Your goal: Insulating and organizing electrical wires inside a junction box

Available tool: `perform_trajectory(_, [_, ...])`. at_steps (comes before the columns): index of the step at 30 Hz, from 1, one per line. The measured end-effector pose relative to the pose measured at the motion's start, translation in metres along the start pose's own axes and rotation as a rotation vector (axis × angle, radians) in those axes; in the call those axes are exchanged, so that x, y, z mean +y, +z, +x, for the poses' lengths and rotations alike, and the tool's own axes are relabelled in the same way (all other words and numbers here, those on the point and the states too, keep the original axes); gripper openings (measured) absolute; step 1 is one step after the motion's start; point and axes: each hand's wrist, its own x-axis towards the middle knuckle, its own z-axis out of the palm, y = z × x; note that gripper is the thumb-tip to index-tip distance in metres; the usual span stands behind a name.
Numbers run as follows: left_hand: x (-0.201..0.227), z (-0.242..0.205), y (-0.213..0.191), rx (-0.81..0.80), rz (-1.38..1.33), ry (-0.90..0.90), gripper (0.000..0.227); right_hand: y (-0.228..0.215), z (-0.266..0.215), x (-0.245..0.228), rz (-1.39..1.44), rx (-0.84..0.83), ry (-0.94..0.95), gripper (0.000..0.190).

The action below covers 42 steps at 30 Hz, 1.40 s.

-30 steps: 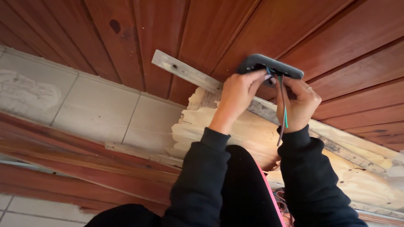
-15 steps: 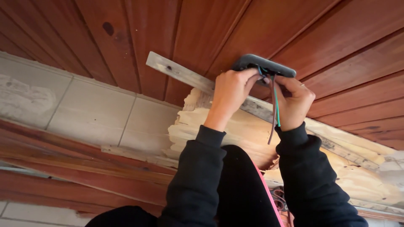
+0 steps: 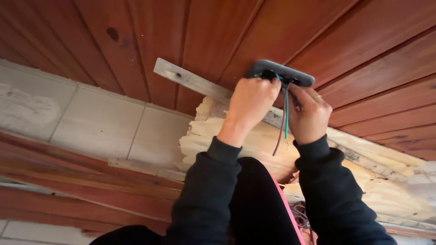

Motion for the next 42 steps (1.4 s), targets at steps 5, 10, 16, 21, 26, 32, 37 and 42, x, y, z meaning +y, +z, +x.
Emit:
perform_trajectory(5, [0.002,0.003,0.005,0.116,0.035,0.14,0.011,0.005,-0.005,0.007,-0.23,-0.026,-0.074,0.015])
perform_trajectory(10, [0.002,-0.002,0.013,0.235,0.065,0.165,0.015,0.002,0.0,-0.003,-0.111,-0.085,0.042,0.009])
perform_trajectory(16, [0.005,-0.009,0.022,0.334,0.099,0.142,0.017,0.001,0.01,-0.008,0.227,-0.192,0.35,0.013])
perform_trajectory(21, [0.005,-0.01,0.015,0.355,0.085,0.128,0.018,0.003,0.008,-0.013,0.772,-0.163,0.667,0.017])
perform_trajectory(26, [0.002,-0.017,0.015,0.324,0.105,0.086,0.02,-0.005,0.003,-0.016,0.835,-0.178,0.581,0.017])
perform_trajectory(32, [-0.003,-0.019,0.012,0.308,0.105,0.012,0.016,-0.048,-0.004,-0.033,0.121,-0.176,0.15,0.012])
perform_trajectory(37, [-0.001,-0.019,0.008,0.306,0.109,0.013,0.011,-0.054,0.02,-0.042,0.029,-0.102,-0.187,0.01])
perform_trajectory(42, [-0.005,-0.02,0.0,0.264,0.049,0.004,0.011,-0.041,0.042,-0.036,-0.008,-0.322,-0.487,0.008])
